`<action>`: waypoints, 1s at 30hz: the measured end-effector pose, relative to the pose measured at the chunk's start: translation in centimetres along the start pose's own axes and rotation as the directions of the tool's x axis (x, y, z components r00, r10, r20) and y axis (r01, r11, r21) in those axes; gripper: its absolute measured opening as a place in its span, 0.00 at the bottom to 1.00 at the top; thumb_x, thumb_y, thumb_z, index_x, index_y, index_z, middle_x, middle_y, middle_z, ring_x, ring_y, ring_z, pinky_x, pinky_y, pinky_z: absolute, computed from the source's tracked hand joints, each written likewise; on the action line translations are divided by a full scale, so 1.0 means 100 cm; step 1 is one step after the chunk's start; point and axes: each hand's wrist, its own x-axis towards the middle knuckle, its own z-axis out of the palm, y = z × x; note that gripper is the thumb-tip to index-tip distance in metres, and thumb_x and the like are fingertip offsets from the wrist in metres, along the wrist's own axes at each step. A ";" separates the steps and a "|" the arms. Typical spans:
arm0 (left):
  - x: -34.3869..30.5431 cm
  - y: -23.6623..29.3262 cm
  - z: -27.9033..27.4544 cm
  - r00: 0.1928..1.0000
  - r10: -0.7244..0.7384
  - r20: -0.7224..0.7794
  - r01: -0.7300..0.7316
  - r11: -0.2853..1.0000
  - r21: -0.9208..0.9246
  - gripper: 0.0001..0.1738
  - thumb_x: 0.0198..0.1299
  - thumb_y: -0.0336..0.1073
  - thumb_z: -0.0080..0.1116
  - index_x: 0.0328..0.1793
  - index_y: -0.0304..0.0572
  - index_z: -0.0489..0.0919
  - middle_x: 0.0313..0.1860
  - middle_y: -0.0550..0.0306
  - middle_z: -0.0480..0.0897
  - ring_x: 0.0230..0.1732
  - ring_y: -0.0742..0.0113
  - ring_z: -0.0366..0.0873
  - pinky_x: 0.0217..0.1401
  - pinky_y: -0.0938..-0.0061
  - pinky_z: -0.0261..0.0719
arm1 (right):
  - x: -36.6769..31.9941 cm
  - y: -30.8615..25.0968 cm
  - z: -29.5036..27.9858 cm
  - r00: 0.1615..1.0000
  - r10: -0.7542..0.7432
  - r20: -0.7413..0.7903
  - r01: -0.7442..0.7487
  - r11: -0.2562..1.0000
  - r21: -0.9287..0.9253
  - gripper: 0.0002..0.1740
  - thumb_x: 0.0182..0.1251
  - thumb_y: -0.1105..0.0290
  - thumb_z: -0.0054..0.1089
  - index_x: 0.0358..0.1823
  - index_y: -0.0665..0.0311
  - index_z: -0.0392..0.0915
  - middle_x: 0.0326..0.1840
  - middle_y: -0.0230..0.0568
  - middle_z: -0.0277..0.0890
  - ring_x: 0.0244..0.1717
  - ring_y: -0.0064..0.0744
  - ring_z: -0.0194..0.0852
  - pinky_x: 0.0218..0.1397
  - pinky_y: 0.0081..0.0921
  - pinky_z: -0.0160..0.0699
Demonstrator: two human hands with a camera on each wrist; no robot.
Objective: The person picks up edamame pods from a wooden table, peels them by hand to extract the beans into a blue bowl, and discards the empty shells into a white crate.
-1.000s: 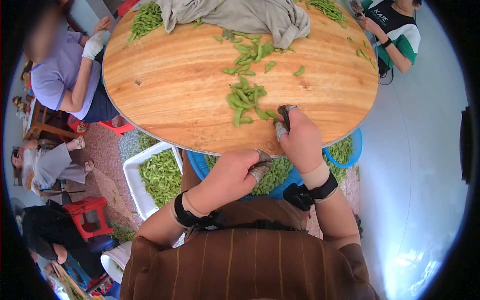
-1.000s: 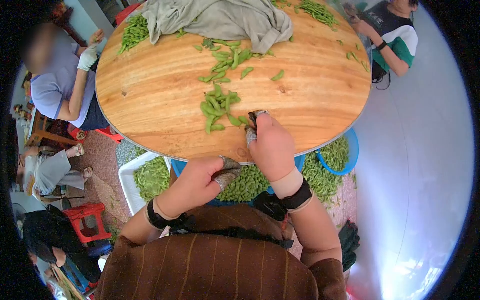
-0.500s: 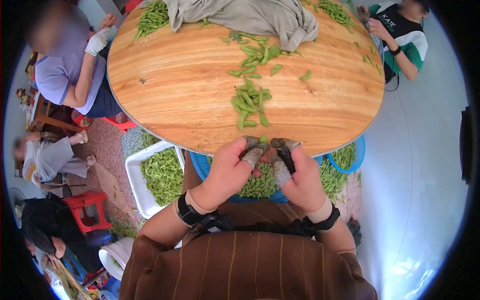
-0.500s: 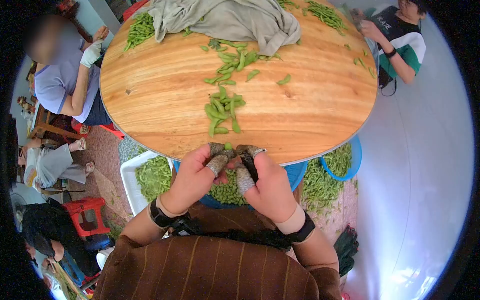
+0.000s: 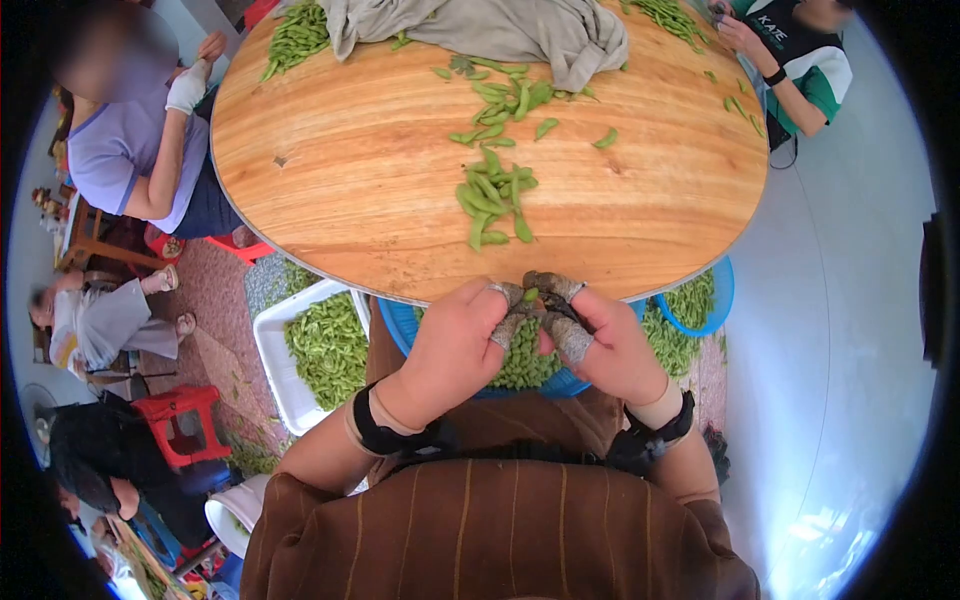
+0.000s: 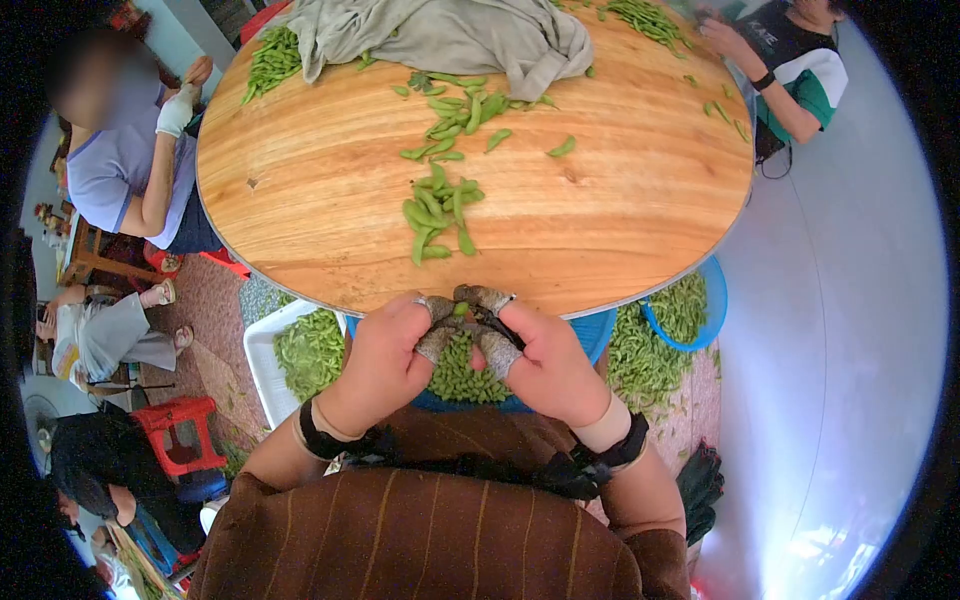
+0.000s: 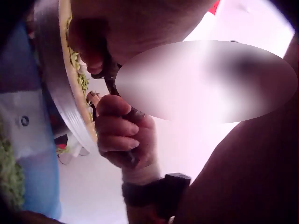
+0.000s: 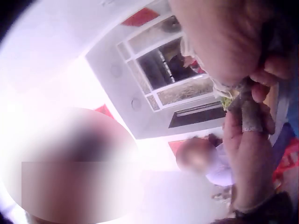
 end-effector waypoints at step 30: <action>-0.083 -0.058 -0.052 0.663 -0.644 0.382 0.738 0.474 -0.481 0.08 0.58 0.33 0.57 0.38 0.34 0.78 0.20 0.60 0.75 0.21 0.72 0.71 0.23 0.79 0.67 | 0.016 -0.002 0.014 0.986 -0.140 0.094 0.168 0.777 -0.607 0.12 0.53 0.68 0.62 0.38 0.64 0.74 0.28 0.53 0.73 0.33 0.55 0.74 0.35 0.44 0.73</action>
